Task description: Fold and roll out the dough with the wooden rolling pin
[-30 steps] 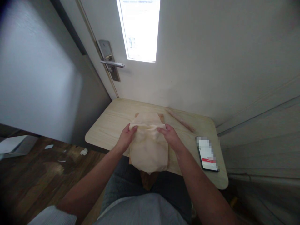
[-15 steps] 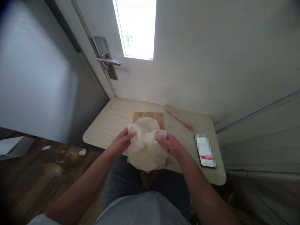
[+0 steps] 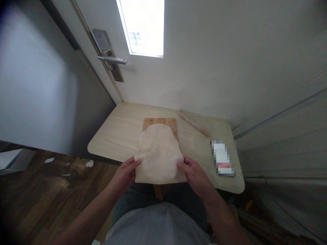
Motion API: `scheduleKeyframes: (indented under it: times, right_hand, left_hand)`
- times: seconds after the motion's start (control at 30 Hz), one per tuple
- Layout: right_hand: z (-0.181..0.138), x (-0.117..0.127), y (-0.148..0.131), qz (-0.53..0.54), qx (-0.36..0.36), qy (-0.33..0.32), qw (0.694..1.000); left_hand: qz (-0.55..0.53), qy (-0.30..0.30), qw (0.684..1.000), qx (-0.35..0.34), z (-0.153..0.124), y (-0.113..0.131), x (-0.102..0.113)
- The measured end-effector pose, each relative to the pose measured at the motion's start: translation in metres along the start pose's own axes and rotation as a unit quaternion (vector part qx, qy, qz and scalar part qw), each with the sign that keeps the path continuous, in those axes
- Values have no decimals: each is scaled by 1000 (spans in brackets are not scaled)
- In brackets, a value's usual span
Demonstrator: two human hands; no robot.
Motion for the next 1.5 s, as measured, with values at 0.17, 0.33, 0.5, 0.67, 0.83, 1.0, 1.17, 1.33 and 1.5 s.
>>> scheduleKeyframes:
  times: [0.17,0.33,0.5,0.67,0.83,1.0,1.17,1.33,1.5]
  right_hand:
    - [-3,8,18,-41,14,28,999]
    - [3,15,16,-65,-11,66,996]
    - [20,23,0,-159,-63,107,979]
    - [56,34,-28,-337,7,178,925]
    - [97,27,-59,-522,130,222,813]
    - [128,4,-84,-574,158,249,764]
    - [145,-15,-98,-604,192,254,730]
    - [163,-28,-106,-603,235,173,742]
    - [172,-36,-118,-598,272,82,750]
  left_hand:
    - [47,22,998,21,-7,-19,10]
    - [85,48,994,40,-4,-19,16]
    - [143,47,986,75,3,-2,19]
    - [274,54,959,58,20,24,23]
    - [455,132,877,-83,61,57,29]
    - [472,147,857,-147,107,82,22]
    - [481,135,851,-164,126,95,8]
    - [490,49,848,-195,132,94,-10]
    - [394,-60,883,-247,117,100,-32]
Point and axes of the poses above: each hand's wrist, its own z-axis towards the middle knuckle, its own x-axis out of the back of the hand, y = z × x, the point moved 4 cm from there along z, towards the middle knuckle, and after that the axes turned 1 degree about -z, right-handed, at the moved point
